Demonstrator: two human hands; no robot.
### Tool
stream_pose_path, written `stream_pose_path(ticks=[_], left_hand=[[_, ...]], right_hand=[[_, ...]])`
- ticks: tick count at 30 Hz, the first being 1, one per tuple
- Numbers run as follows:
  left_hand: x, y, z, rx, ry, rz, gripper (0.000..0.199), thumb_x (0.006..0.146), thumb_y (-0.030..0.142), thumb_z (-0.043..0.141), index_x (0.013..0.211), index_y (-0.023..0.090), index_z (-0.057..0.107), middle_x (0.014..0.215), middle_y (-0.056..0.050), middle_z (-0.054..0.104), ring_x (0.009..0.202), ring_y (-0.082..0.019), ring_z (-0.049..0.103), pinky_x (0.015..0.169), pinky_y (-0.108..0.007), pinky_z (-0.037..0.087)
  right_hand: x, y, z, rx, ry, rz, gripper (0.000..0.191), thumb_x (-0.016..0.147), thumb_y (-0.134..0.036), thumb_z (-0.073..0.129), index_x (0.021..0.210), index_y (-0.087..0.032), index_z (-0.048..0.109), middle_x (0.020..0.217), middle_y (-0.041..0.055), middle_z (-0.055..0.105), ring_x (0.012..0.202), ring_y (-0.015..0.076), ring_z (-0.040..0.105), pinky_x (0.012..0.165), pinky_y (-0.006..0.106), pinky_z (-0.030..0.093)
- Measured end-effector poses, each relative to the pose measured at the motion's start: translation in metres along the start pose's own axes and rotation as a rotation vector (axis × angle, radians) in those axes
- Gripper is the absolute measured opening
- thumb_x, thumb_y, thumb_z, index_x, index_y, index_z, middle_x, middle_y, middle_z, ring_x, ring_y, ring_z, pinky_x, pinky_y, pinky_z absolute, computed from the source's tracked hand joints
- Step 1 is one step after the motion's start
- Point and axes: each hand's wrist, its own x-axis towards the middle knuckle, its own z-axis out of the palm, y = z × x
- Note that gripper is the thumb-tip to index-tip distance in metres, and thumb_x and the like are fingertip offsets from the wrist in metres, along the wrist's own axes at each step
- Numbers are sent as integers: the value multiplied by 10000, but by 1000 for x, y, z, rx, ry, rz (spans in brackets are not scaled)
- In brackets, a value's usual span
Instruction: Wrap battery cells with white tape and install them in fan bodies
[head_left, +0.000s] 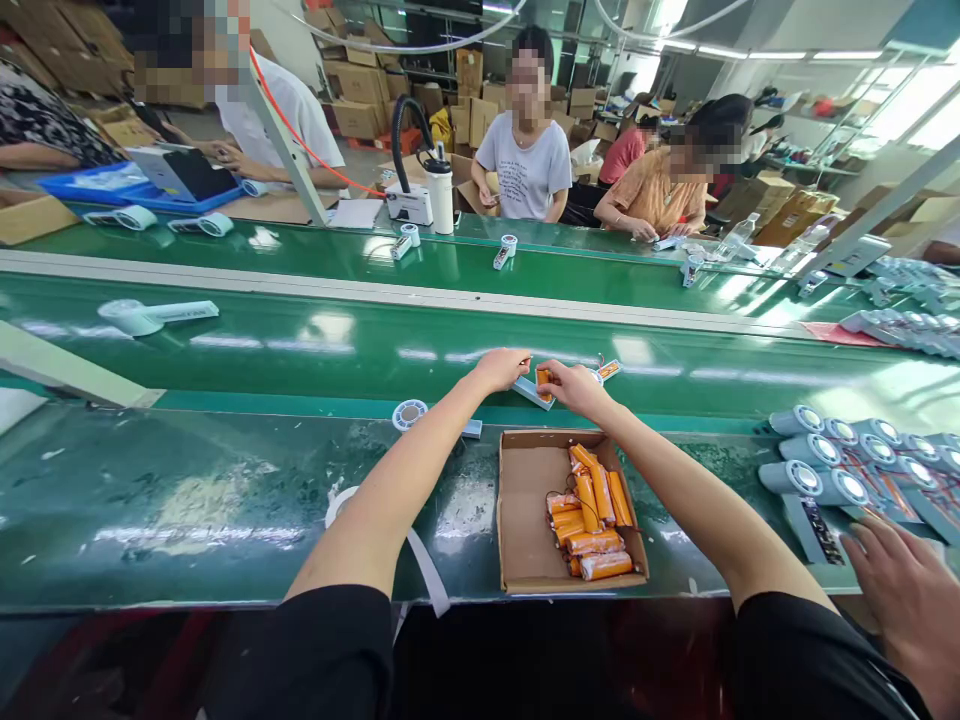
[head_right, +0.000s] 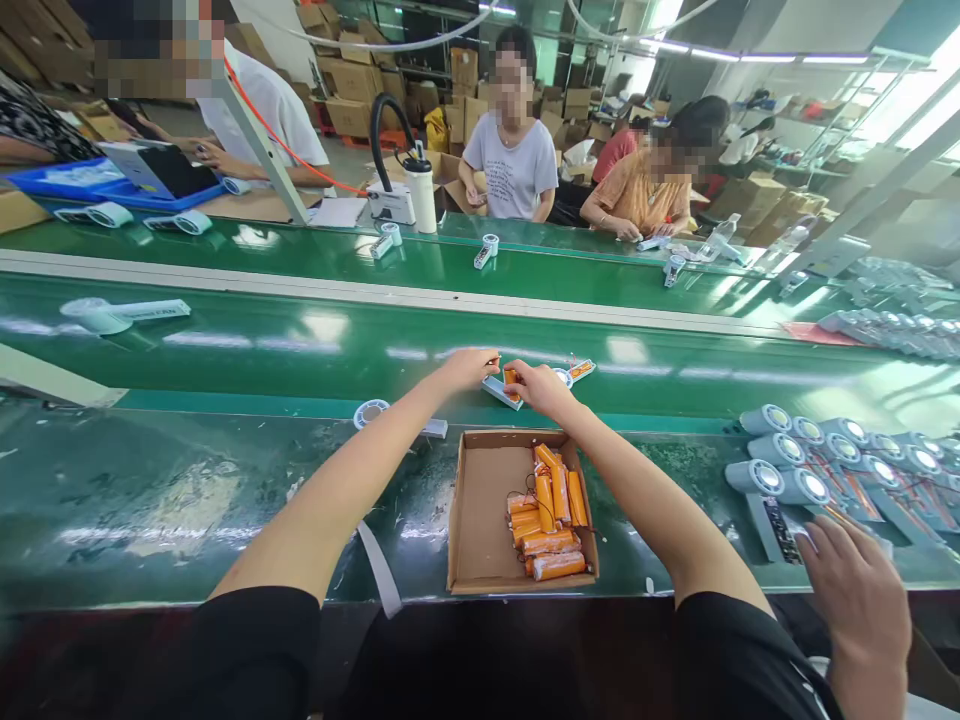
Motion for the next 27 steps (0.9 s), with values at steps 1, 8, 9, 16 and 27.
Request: stream_pose_path(ticks=[1, 8, 9, 16, 27], left_hand=[[0, 1, 1, -11, 10, -16, 196, 1023, 308, 537, 1109, 242, 701, 1087, -78, 783, 1018, -251, 720, 794, -292, 471], [7, 11, 2, -58, 32, -61, 177, 986, 242, 541, 1041, 230, 709, 1029, -70, 784, 981, -227, 702, 821, -284, 490], [9, 15, 1, -58, 36, -66, 172, 983, 229, 542, 1033, 223, 707, 1017, -73, 783, 971, -225, 702, 822, -282, 491], [-73, 9, -14, -65, 218, -29, 308, 1015, 319, 587, 1283, 187, 659, 1317, -119, 723, 1305, -273, 599, 1090, -385, 482], [-393, -73, 39, 133, 362, 13, 300, 1042, 247, 538, 1260, 176, 732, 1286, -122, 752, 1317, -264, 637, 1127, -474, 554]], right_hand=[[-1, 0, -2, -38, -22, -6, 428, 1012, -377, 636, 1412, -223, 620, 1030, 84, 800, 965, 285, 752, 835, 347, 538], [3, -13, -7, -228, -229, -51, 422, 1040, -432, 557, 1429, -293, 645, 1166, 140, 766, 1033, 328, 732, 851, 379, 512], [6, -18, -8, -242, -248, -50, 439, 1043, -454, 543, 1441, -296, 640, 1201, 149, 758, 1051, 334, 729, 855, 389, 516], [17, -26, -19, -308, -322, -50, 343, 997, -270, 565, 1265, -166, 752, 1224, 186, 762, 1090, 313, 726, 910, 385, 532], [-71, -63, -19, 135, 212, -257, 364, 1054, -338, 513, 1251, -162, 763, 1327, 137, 741, 1262, 316, 676, 1115, 460, 509]])
